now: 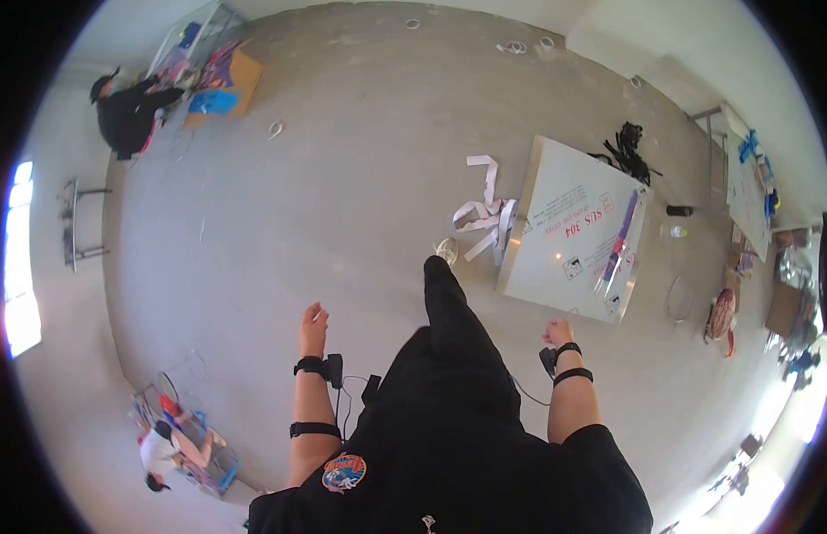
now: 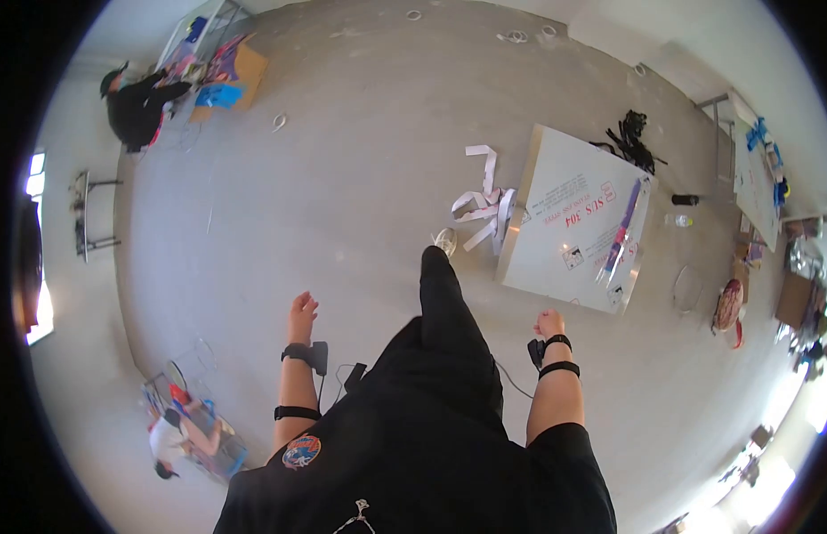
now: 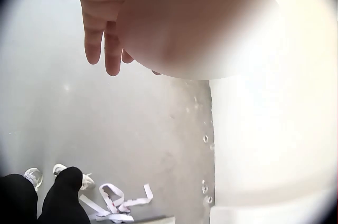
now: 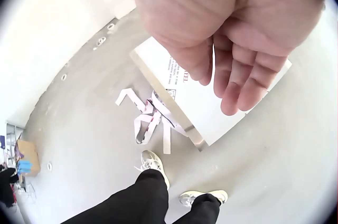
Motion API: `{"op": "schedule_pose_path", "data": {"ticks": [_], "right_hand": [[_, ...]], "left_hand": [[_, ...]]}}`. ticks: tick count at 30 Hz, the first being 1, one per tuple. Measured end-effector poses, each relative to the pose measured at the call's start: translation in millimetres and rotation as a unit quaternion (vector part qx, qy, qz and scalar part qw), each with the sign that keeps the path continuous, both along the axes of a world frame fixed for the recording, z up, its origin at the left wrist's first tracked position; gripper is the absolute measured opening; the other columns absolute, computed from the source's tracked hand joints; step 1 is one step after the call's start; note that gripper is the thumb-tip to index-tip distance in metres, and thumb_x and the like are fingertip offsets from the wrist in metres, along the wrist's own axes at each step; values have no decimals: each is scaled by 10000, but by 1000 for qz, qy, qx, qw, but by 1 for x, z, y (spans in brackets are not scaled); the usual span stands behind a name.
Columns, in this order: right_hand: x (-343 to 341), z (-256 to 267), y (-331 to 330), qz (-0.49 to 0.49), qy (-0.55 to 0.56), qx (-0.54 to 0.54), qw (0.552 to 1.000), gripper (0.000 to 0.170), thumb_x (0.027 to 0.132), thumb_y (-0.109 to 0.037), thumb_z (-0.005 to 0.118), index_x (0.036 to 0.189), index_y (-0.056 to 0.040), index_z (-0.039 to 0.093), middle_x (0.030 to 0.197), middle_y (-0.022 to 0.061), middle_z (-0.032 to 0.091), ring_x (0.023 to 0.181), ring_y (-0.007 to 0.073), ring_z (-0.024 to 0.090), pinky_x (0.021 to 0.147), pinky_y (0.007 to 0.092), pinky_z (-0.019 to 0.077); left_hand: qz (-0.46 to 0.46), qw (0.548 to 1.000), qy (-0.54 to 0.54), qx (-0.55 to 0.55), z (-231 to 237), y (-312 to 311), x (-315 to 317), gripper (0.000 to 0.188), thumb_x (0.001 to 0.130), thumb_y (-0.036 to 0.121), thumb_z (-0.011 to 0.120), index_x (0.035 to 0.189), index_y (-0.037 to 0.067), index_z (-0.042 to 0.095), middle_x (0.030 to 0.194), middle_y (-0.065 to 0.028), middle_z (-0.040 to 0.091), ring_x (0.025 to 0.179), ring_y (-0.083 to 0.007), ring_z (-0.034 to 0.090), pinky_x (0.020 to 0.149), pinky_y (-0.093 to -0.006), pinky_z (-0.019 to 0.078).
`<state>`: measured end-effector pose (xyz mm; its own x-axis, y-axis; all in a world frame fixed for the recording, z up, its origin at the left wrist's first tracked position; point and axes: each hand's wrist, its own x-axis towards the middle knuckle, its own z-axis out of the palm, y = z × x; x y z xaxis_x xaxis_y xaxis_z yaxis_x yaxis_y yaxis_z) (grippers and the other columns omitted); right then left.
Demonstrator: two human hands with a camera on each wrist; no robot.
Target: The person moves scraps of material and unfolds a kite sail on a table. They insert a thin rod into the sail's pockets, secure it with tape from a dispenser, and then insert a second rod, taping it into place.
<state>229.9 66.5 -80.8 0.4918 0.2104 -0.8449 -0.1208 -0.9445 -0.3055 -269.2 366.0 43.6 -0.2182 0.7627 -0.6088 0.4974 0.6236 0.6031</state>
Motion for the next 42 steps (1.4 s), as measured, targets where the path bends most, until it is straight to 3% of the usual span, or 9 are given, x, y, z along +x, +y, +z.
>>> {"op": "schedule_pose_path", "data": {"ticks": [8, 10, 13, 26, 32, 35, 36, 39, 42], "right_hand": [[-39, -83, 110, 96, -34, 52, 993, 159, 842, -168, 508, 840, -54, 620, 691, 77, 632, 570, 161, 638, 500, 281, 503], [-46, -82, 161, 98, 10, 10, 995, 177, 790, -180, 534, 884, -77, 642, 827, 142, 653, 809, 333, 618, 721, 388, 495], [-57, -130, 199, 116, -14, 50, 992, 193, 803, -181, 528, 914, -72, 643, 897, 155, 646, 864, 332, 608, 761, 390, 485], [-127, -475, 332, 177, -29, 50, 983, 342, 805, -220, 546, 1118, -90, 593, 1218, 157, 509, 1111, 311, 503, 940, 372, 416], [-130, -495, 343, 106, -55, 99, 988, 305, 828, -134, 516, 1114, -61, 591, 1067, 160, 563, 996, 300, 558, 845, 374, 456], [-119, -391, 355, 70, -84, 284, 953, 287, 819, -45, 509, 1090, -54, 600, 863, 138, 582, 813, 283, 591, 724, 356, 474], [-116, -344, 358, 41, -19, 266, 963, 325, 760, 18, 532, 1068, -54, 606, 1069, 174, 580, 986, 337, 559, 833, 377, 469], [-106, -236, 359, 8, 31, 334, 942, 298, 769, 77, 533, 1049, -8, 590, 1025, 156, 587, 902, 299, 597, 771, 327, 497], [-85, -216, 352, -54, 143, 363, 919, 258, 785, 93, 527, 1025, 20, 588, 1013, 144, 590, 845, 250, 619, 741, 297, 503]], "left_hand": [[-106, 981, -155, -39, -31, 149, 140, 352, 907, 189, 535, 1231, 69, 473, 1224, -97, 516, 1066, -191, 552, 869, -312, 441], [-105, 974, -191, -59, -54, 172, 179, 333, 912, 170, 520, 1221, 53, 478, 1210, -101, 526, 1046, -187, 564, 847, -300, 451], [-99, 955, -259, -103, -115, 188, 226, 307, 920, 154, 506, 1202, 35, 487, 1193, -102, 537, 1021, -185, 575, 831, -293, 462], [59, 901, -298, -310, -372, 184, 258, 250, 934, 114, 465, 1171, 43, 496, 1132, -88, 556, 987, -186, 568, 842, -303, 451], [-48, 926, -270, -261, -390, 191, 273, 281, 929, 165, 491, 1186, 50, 493, 1136, -80, 553, 1013, -180, 551, 869, -297, 428], [-158, 952, -153, -215, -400, 175, 276, 357, 908, 218, 540, 1211, 41, 479, 1131, -69, 556, 1041, -204, 540, 907, -304, 407], [-160, 950, -161, -214, -401, 172, 281, 357, 908, 218, 540, 1211, 41, 479, 1131, -69, 556, 1041, -204, 540, 907, -304, 407], [-336, 900, -179, -211, -392, 170, 290, 484, 868, 265, 607, 1240, -5, 456, 1143, -76, 566, 1026, -190, 551, 911, -306, 415], [-210, 849, -332, -353, -366, 176, 313, 473, 871, 247, 606, 1241, -9, 461, 1150, -83, 568, 983, -160, 566, 897, -303, 427]]}}
